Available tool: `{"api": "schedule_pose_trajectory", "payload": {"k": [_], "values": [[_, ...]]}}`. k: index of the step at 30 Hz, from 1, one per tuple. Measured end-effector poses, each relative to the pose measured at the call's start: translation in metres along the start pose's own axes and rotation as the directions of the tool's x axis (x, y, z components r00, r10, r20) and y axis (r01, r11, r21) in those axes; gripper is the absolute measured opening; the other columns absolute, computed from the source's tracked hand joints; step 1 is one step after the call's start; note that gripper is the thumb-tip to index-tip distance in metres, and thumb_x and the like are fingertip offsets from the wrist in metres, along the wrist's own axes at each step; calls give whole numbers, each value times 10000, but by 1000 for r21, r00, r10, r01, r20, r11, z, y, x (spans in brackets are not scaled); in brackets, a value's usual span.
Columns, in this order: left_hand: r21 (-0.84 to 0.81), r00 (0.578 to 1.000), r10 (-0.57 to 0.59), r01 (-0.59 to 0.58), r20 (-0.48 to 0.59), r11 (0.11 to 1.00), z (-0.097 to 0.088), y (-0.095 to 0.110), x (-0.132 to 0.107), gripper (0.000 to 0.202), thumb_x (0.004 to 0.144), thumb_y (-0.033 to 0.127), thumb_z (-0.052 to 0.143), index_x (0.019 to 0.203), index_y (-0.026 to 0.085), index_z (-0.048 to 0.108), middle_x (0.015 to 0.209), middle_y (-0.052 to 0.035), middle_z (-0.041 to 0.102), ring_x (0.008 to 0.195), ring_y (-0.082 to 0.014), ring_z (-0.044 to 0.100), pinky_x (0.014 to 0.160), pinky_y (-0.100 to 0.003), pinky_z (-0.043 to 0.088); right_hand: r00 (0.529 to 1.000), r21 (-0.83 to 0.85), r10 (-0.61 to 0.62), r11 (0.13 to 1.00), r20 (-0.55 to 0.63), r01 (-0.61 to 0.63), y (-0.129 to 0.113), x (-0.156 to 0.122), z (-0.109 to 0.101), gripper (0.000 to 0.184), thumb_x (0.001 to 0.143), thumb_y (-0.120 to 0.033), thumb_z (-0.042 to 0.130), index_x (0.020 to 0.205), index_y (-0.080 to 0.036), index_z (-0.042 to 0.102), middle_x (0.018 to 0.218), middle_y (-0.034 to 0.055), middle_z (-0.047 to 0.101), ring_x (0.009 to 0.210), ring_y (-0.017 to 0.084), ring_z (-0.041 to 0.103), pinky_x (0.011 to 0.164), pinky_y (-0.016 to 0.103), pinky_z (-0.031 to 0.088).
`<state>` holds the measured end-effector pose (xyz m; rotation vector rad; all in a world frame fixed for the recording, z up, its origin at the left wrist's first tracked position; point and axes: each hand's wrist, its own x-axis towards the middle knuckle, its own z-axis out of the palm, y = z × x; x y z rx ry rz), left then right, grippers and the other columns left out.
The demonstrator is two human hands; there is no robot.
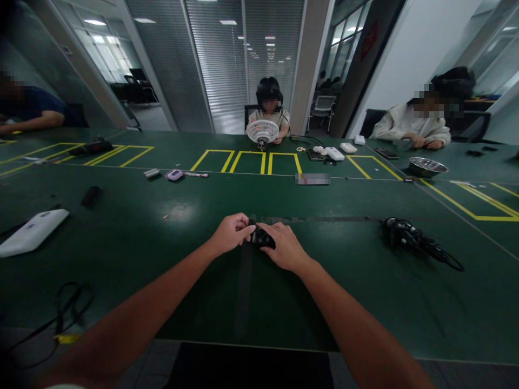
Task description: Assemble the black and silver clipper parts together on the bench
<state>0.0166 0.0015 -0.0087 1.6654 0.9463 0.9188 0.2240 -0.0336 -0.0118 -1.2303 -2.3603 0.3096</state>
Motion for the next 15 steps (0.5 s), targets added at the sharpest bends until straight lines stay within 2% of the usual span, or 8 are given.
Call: {"api": "schedule_pose_trajectory", "payload": {"k": [4,10,13,15], "values": [[50,1000,12,-12,2,999,-1,4,-2,193,844,321,609,831,163,499,645,-6,644,507,-105,582,524,-224,459,997,3,62,998,-54,-62,0,0,1,666,781,-226,695,1395,-285,443,1306,59,580,1112,242,505,964,449,399],[124,978,-21,-6,208,992,9,11,-10,134,858,284,584,858,166,519,707,-30,682,591,-134,618,598,-264,480,989,11,103,995,-105,-103,0,1,3,634,788,-212,669,1384,-277,464,1299,72,588,1106,258,522,951,468,418],[144,974,2,-36,228,989,11,12,-11,117,863,271,576,866,166,525,721,-37,691,625,-146,635,626,-273,479,988,23,97,995,-117,-95,2,0,4,639,786,-201,663,1388,-273,461,1308,70,583,1106,253,522,954,457,421],[128,978,37,-65,205,990,10,11,-10,107,860,256,577,866,162,524,717,-39,689,651,-154,648,648,-278,481,991,23,83,996,-106,-81,3,0,4,649,783,-207,672,1391,-279,457,1303,65,586,1107,249,521,958,452,418]]}}
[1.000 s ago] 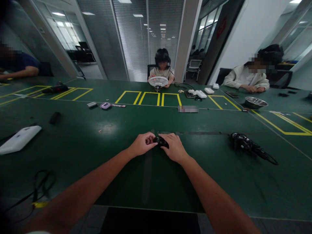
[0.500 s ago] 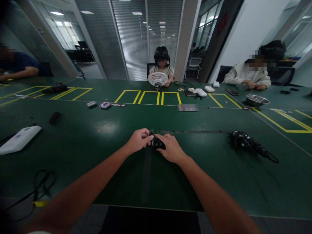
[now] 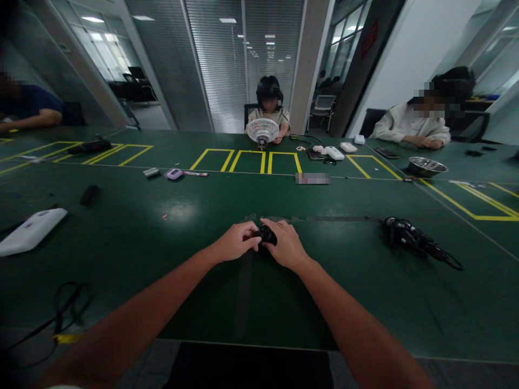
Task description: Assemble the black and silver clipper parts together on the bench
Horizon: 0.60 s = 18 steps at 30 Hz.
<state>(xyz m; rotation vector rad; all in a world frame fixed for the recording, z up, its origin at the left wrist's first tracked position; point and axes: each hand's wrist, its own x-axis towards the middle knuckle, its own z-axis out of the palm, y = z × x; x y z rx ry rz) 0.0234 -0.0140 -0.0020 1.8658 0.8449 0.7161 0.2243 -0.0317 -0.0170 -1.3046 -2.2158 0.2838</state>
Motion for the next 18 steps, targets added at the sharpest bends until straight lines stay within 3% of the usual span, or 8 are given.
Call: {"api": "schedule_pose_trajectory", "payload": {"k": [4,9,18], "values": [[-95,994,28,-38,-104,995,-2,-4,4,132,858,266,584,862,157,511,693,-32,671,653,-155,651,661,-280,485,998,-13,-32,999,49,32,0,0,-2,678,777,-217,692,1403,-284,440,1303,56,585,1119,245,515,971,452,406],[-226,981,-37,-7,-189,974,-6,-12,10,206,835,315,611,799,151,490,579,7,602,527,-124,594,552,-236,452,994,18,-71,997,82,69,-8,-1,-3,699,778,-230,699,1416,-267,418,1265,75,596,1116,252,513,966,456,408],[-195,961,-132,85,-243,977,-13,-27,16,291,806,399,624,714,158,489,498,46,512,419,-83,469,456,-205,363,992,15,-93,996,84,92,-18,0,1,619,797,-271,687,1367,-255,448,1279,71,590,1118,256,506,963,455,407]]}}
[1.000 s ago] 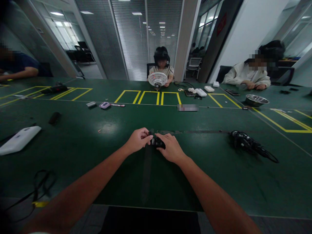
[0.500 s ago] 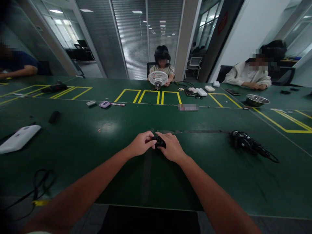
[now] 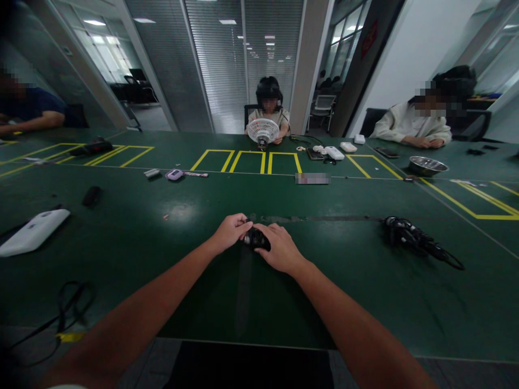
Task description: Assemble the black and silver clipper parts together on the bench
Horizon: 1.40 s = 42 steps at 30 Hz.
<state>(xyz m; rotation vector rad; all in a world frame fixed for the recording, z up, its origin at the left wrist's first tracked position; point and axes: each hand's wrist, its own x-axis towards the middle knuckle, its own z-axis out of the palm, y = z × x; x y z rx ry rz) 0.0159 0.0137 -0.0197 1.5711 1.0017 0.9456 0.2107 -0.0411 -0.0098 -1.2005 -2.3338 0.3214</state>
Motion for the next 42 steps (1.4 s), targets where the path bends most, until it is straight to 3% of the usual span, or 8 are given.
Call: {"api": "schedule_pose_trajectory", "payload": {"k": [11,17,22,27,31,35,38,42], "values": [[69,1000,-30,31,-8,997,0,-7,5,288,799,402,603,686,151,517,532,37,501,476,-92,460,502,-222,376,999,-4,-39,999,11,39,-3,0,-4,446,828,-255,654,1261,-261,547,1224,63,627,1088,245,523,941,451,409],[177,998,36,-25,-56,984,0,-14,7,324,832,442,570,715,140,576,622,9,543,581,-120,508,554,-230,396,999,-7,-29,1000,-17,29,-1,1,-1,453,833,-260,650,1274,-276,550,1234,61,626,1085,252,532,941,467,422],[167,991,45,-24,-124,986,-1,-14,7,396,918,503,442,844,150,607,688,-4,560,612,-131,525,564,-237,408,991,57,11,998,-137,-3,3,1,-5,448,836,-272,650,1273,-275,552,1227,51,626,1100,241,538,979,448,433],[107,989,59,-45,-133,993,4,-9,1,443,976,477,312,964,145,604,815,-42,601,618,-121,542,571,-244,426,941,170,159,979,-300,-112,14,2,-14,448,824,-302,660,1258,-251,563,1217,62,625,1101,240,561,971,432,453],[156,993,118,-121,29,980,18,5,-11,400,943,462,439,1137,150,595,1001,-94,646,854,-181,614,659,-274,474,888,426,311,892,-338,-150,18,4,-14,460,819,-359,660,1244,-227,545,1224,80,620,1102,244,592,940,412,483],[239,967,200,-235,160,942,32,20,-23,552,801,427,679,1260,157,534,1110,-114,646,970,-237,616,716,-311,496,875,687,412,714,-255,-136,12,7,-6,502,834,-390,642,1281,-230,480,1148,81,656,1043,230,630,923,396,504],[221,969,212,-235,124,946,39,23,-25,548,787,439,694,1228,152,540,1106,-114,654,960,-246,628,748,-334,508,872,781,447,611,-202,-132,4,8,1,494,828,-382,650,1271,-242,484,1155,75,652,1046,224,629,933,391,510],[192,980,200,-199,15,961,48,15,-22,572,775,441,709,1232,158,514,1121,-113,654,953,-249,642,773,-352,523,877,832,444,546,-181,-104,-4,10,6,487,821,-364,664,1263,-249,496,1167,63,645,1066,221,619,951,395,503]]}}
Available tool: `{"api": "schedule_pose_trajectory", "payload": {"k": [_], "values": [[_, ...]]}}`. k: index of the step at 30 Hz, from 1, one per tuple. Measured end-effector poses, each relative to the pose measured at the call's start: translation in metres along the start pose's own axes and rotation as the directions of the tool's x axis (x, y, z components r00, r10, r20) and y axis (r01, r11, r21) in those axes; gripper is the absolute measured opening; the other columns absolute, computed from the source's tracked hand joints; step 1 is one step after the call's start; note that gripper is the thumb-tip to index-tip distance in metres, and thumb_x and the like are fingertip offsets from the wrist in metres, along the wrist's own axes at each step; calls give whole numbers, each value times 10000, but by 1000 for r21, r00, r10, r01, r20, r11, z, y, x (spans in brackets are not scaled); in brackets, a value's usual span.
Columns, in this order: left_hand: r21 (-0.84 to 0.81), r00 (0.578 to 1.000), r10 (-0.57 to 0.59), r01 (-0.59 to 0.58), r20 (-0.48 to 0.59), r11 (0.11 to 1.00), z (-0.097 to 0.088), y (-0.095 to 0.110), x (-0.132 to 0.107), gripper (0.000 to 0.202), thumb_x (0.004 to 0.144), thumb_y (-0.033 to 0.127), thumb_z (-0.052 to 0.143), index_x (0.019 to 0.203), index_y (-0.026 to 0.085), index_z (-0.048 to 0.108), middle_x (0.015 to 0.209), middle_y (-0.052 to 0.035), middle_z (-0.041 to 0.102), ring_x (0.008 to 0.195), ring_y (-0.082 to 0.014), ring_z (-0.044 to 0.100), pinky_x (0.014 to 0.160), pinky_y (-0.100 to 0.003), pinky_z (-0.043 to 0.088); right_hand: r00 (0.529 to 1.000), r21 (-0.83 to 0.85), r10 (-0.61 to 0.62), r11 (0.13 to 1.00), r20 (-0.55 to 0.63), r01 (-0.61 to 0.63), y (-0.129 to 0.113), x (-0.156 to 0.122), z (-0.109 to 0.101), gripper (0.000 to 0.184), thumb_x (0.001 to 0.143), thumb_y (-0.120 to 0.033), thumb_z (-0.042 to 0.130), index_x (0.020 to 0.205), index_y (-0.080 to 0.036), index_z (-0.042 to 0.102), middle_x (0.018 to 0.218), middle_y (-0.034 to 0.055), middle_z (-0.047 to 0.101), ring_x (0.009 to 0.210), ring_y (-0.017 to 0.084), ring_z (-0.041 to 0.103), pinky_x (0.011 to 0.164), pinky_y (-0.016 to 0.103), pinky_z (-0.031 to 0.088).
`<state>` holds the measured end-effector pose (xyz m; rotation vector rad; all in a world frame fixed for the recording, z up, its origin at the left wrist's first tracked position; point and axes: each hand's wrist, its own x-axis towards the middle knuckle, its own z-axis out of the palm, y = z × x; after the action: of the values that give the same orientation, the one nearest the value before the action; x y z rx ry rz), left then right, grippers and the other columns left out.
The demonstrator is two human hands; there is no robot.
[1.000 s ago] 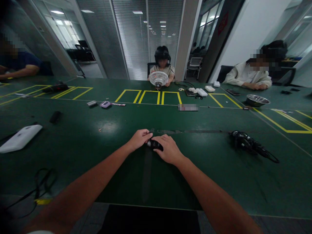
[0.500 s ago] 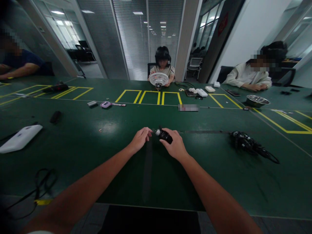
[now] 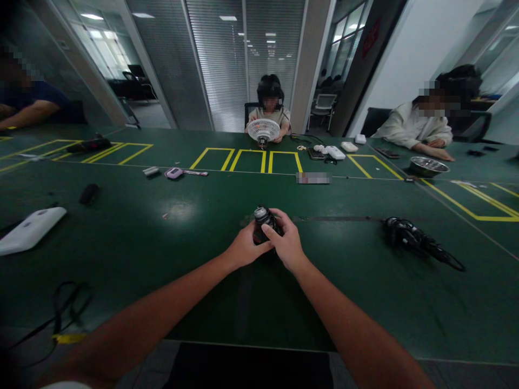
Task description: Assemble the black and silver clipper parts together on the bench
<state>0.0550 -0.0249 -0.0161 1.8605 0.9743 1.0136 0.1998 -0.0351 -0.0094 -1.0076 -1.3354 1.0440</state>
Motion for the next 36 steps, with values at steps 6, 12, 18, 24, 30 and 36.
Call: {"api": "schedule_pose_trajectory", "payload": {"k": [6,12,18,24,30,36], "values": [[-69,993,17,-26,-117,997,7,-4,0,489,802,368,689,1206,154,514,1108,-109,658,933,-232,657,801,-352,536,997,-7,-66,998,38,66,-6,1,5,503,820,-353,674,1277,-245,493,1198,68,624,1111,232,594,986,407,478],[-46,977,102,-113,-189,993,1,4,-1,490,771,277,710,1206,144,528,1120,-109,655,977,-237,649,862,-361,527,982,-142,-180,972,58,186,-14,-1,7,503,847,-356,645,1309,-241,480,1279,81,569,1180,244,547,1045,428,425],[-31,979,125,-131,-163,991,-3,6,-3,449,771,259,691,1177,141,541,1113,-107,660,1001,-240,642,879,-356,514,967,-226,-237,941,92,252,-17,-5,4,472,874,-335,611,1318,-255,473,1294,80,549,1182,239,541,997,408,451],[45,974,124,-118,-187,992,-12,7,-1,441,767,282,684,1158,152,527,1072,-98,665,966,-236,648,842,-350,515,948,-333,-294,887,122,319,-18,-4,-4,426,886,-348,584,1291,-247,503,1252,85,571,1131,239,558,908,398,484],[311,964,215,-159,-154,937,-22,4,2,530,748,258,667,1234,161,480,1136,-114,627,1041,-264,609,901,-404,492,945,-443,-306,835,119,326,-18,-2,-9,429,875,-339,591,1280,-229,504,1188,86,605,1058,226,581,849,379,484],[520,957,288,-229,-35,823,-31,-1,3,538,699,153,607,1225,167,495,1110,-107,597,1046,-274,554,916,-427,474,950,-539,-292,785,115,306,-12,0,-13,332,860,-354,602,1156,-206,571,1071,78,631,972,218,588,794,359,487]]}}
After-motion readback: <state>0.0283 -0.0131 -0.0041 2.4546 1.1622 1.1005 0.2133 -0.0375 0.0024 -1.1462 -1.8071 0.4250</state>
